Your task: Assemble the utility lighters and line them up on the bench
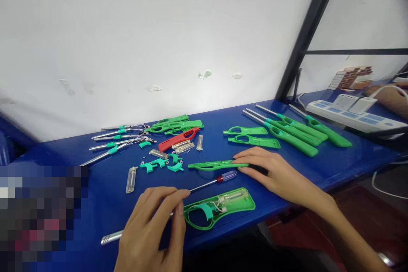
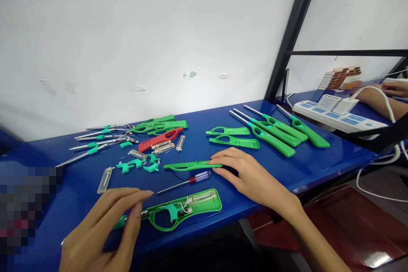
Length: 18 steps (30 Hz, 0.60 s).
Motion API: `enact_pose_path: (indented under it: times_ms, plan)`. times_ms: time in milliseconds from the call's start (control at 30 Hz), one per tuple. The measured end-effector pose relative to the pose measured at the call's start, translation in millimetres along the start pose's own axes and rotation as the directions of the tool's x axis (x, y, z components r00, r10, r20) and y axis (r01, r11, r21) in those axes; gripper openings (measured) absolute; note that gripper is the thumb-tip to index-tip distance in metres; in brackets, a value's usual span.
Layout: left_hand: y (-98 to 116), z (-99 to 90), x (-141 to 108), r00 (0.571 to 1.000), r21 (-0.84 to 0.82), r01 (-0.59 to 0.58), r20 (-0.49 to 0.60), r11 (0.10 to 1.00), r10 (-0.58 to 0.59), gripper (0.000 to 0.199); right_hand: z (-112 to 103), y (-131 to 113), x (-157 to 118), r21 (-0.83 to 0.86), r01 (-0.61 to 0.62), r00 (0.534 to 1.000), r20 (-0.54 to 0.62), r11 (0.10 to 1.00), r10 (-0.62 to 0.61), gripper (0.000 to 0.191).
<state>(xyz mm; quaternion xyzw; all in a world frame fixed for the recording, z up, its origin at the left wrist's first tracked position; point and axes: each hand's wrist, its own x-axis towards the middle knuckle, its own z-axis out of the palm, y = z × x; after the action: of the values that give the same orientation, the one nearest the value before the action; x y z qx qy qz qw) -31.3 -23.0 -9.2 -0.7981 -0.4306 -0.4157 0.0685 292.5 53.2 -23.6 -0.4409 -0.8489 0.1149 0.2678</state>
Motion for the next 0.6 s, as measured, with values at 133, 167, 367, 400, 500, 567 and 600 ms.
enact_pose_path:
  times_ms: [133,167,367,400,500,567,600]
  plan:
    - [-8.5,-7.5,2.7,0.999,0.022,0.029,-0.045,0.999,-0.028,0.025,0.1,-0.9,-0.1,-0.017,-0.021,1.0,-0.003,1.0,0.021,0.033]
    - [-10.5,-8.5,3.4,0.998,0.025,0.039,-0.056,0.999,-0.037,0.025,0.2,-1.7,-0.4,-0.024,-0.021,1.0,-0.003,0.999,0.021,0.033]
    - [-19.8,-6.4,4.9,0.995,0.038,0.053,-0.084,0.998,-0.049,0.023,-2.0,-9.7,-1.8,-0.034,-0.023,0.999,-0.03,0.999,0.022,0.033]
    - [-20.4,-5.6,4.6,0.995,0.039,0.039,-0.088,0.998,-0.036,0.023,-3.4,-9.0,-1.7,-0.036,-0.019,0.998,-0.063,0.999,0.017,0.033]
    - [-21.2,-3.8,3.5,0.995,0.043,0.008,-0.099,0.999,-0.003,0.023,-10.0,3.7,-1.9,-0.128,-0.047,0.969,-0.245,0.991,0.014,0.03]
    - [-21.2,-3.3,3.1,0.995,0.039,0.0,-0.099,0.999,0.004,0.023,-15.9,20.4,-3.4,-0.218,-0.113,0.931,-0.363,0.969,0.026,0.031]
    - [-21.2,-3.2,3.1,0.995,0.035,0.0,-0.098,0.999,0.004,0.024,-18.9,29.9,-4.7,-0.237,-0.141,0.918,-0.395,0.961,0.037,0.032]
